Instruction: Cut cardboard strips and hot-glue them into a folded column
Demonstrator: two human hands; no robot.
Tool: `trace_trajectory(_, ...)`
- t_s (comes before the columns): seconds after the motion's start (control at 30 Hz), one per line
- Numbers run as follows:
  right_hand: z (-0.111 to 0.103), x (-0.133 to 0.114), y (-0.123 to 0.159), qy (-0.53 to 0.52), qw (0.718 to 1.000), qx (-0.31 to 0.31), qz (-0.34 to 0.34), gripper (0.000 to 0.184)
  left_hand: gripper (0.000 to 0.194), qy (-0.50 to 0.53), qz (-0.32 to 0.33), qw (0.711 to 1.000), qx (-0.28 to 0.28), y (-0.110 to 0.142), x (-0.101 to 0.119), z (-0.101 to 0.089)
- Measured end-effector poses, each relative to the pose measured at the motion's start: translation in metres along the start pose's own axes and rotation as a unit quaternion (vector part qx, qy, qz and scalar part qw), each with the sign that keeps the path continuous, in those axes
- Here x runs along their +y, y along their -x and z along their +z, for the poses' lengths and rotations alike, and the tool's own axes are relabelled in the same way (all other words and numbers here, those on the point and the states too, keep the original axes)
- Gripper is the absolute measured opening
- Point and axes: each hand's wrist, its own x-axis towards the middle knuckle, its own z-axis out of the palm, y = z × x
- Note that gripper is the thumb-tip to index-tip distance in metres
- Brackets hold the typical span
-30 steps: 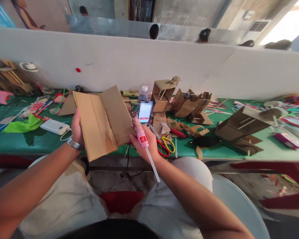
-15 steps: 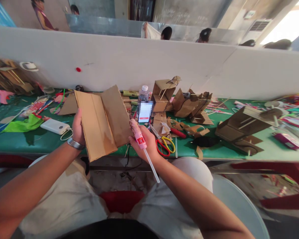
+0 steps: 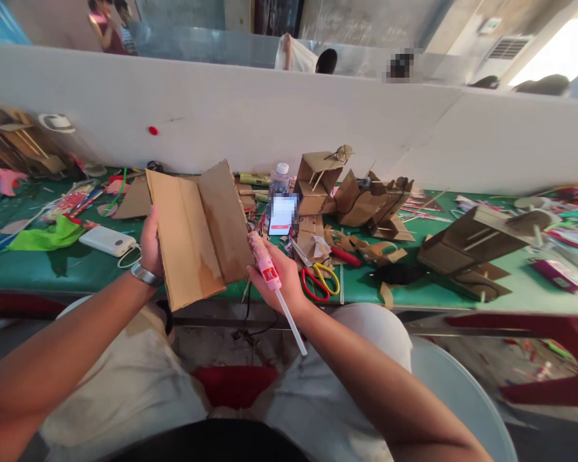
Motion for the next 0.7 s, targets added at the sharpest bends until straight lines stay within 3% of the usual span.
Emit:
trace_trajectory(0.5,-0.003,-0.01,-0.002,0.002,1.0,-0.004,-0.006,0.063,0.065,0.048,-0.019,0.998,-0.048,-0.001,0.004,-0.003)
trace_trajectory(0.7,-0.002,-0.012,-0.001,0.009,1.0,-0.003,-0.014,0.062,0.063,0.044,0.002,0.998,-0.04,0.0,0.003,-0.001)
